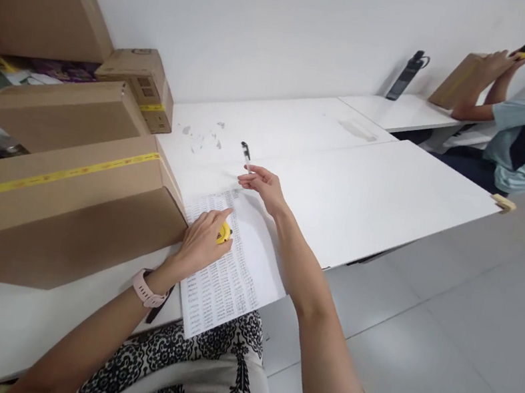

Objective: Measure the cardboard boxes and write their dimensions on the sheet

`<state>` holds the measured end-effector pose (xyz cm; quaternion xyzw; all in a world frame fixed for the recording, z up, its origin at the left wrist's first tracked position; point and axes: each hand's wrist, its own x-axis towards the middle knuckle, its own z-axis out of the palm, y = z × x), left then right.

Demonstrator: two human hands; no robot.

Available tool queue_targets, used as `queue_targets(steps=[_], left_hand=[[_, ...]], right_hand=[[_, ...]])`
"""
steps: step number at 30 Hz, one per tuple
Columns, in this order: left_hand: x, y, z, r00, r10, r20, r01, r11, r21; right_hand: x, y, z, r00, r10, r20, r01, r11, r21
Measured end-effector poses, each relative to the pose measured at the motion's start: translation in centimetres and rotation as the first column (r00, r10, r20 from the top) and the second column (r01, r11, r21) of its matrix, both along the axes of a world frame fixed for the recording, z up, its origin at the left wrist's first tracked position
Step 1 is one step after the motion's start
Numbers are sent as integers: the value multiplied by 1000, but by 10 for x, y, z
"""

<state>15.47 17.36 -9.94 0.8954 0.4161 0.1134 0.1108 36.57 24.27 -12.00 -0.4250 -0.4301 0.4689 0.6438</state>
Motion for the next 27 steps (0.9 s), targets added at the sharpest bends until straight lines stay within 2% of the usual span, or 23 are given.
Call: queue_targets(steps=[5,8,10,13,15,19,22,27], left_hand=[[5,13,-6,999,-38,24,38,999,3],[8,22,-11,993,-71,95,73,997,-19],[9,26,-15,988,-97,122,101,995,-28],[8,28,-20,988,-106,113,110,994,-28],[7,28,-22,990,-101,96,103,995,-19],[6,27,-25,993,-100,67,99,995,19],[5,27,-27,993,-105,59,103,994,44],[5,25,-26,993,-107,53,104,993,56]], right_hand=[[1,-5,6,985,-169,45,165,983,79],[-7,-8,10,965,-247,91,242,968,66],[-12,-12,13,972,-219,80,219,976,15],[-18,-18,13,999,-53,8,54,995,-82],[-22,-20,10,999,27,32,-22,991,-135],[-27,-18,-3,988,-18,154,50,977,-208],[-28,-12,-11,987,-59,147,88,976,-199],[-22,-12,-14,991,29,129,-8,988,-157]])
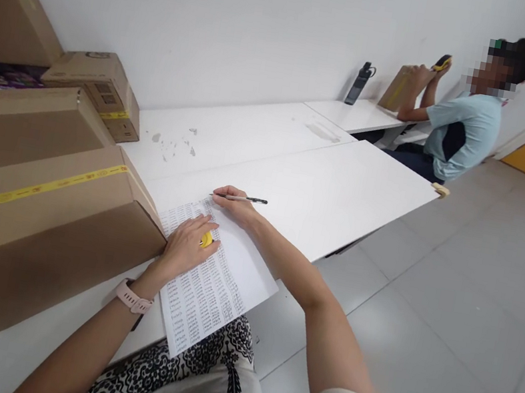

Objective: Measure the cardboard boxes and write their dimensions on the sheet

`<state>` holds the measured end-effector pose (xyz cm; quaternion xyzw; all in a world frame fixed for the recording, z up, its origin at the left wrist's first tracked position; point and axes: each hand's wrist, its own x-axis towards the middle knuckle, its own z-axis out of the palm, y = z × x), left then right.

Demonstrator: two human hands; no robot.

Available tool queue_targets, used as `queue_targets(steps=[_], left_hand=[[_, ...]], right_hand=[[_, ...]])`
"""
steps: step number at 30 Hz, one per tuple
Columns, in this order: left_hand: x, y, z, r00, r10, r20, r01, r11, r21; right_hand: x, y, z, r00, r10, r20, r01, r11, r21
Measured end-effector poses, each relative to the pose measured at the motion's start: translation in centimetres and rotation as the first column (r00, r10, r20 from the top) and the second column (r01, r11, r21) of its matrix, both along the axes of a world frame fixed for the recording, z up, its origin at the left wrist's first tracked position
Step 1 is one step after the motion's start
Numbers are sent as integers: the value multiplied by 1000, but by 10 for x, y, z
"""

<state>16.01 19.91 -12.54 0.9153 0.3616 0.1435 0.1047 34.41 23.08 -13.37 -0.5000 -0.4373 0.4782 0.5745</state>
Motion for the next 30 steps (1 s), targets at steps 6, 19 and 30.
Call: queue_targets(steps=[6,19,30], left_hand=[[0,-5,5,1000,8,-10,-8,1000,-18],[-1,-3,1,1000,10,14,-9,999,-36],[0,-4,2,1000,13,-4,-13,998,-58]], right_hand=[[3,-6,-6,957,-225,184,219,974,49],[-1,5,-10,921,-129,367,114,992,62],[-4,10,-11,861,-161,483,117,986,121]])
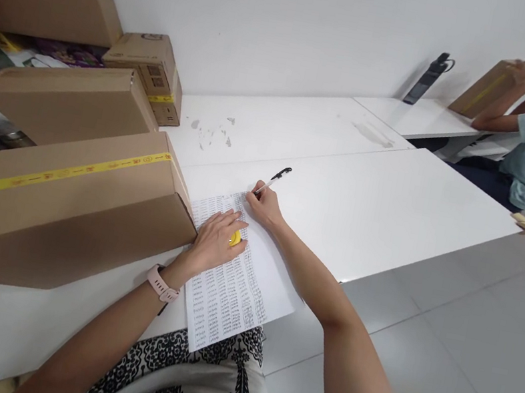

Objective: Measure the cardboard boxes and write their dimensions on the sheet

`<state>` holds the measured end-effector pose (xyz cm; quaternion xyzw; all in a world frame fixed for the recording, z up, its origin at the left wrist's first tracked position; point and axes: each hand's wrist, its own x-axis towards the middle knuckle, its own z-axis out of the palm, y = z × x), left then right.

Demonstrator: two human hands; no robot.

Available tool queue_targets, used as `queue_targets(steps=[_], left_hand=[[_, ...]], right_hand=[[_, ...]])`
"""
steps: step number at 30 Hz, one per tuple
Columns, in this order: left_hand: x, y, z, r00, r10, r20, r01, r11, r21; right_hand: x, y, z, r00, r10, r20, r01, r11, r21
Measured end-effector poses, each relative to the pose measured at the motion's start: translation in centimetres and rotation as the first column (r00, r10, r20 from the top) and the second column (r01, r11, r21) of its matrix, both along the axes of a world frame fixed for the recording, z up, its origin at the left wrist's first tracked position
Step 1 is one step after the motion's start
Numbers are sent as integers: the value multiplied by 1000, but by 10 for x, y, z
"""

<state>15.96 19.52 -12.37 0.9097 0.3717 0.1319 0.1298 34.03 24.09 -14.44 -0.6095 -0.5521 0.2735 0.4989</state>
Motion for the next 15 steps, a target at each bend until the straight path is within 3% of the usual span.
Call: queue_targets(steps=[5,15], left_hand=[[0,0,-1,1000,-1,4,1,1000,4],[-1,0,-2,1000,-3,21,3,1000,-7]], right_hand=[[-1,-3,4,997,2,78,1,999,-41],[-1,-1,0,998,22,64,-20,999,-31]])
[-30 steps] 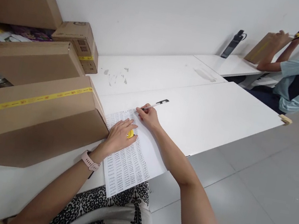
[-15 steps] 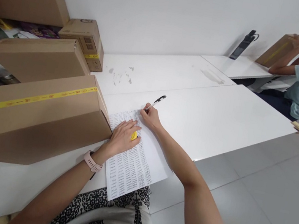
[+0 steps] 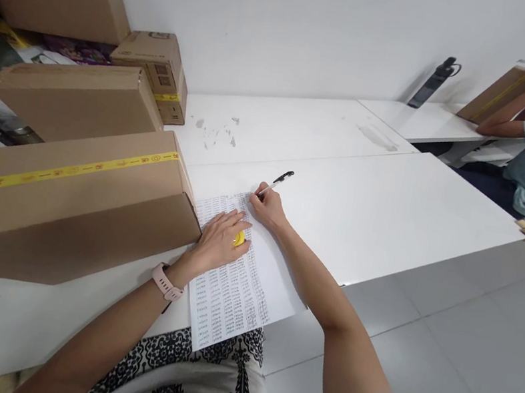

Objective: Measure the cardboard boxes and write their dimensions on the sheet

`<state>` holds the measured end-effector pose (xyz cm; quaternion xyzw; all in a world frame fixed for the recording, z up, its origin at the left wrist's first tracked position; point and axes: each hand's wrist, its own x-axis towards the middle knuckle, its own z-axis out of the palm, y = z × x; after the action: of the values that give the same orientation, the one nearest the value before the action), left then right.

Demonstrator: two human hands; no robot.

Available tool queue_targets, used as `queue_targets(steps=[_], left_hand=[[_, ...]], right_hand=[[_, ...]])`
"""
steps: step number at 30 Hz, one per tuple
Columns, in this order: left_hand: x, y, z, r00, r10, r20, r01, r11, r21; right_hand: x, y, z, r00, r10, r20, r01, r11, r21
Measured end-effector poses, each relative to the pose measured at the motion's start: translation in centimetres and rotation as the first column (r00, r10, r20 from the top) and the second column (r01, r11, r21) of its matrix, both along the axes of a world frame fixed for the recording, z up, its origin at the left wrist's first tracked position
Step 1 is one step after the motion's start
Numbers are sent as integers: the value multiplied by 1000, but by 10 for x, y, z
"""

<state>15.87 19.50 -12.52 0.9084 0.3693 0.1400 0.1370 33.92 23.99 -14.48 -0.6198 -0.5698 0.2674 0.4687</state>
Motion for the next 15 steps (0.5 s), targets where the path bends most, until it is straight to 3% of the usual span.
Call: queue_targets(steps=[15], left_hand=[[0,0,1,1000,-1,1,1,1000,2]], right_hand=[[0,-1,2,1000,5,17,-5,1000,-1]])
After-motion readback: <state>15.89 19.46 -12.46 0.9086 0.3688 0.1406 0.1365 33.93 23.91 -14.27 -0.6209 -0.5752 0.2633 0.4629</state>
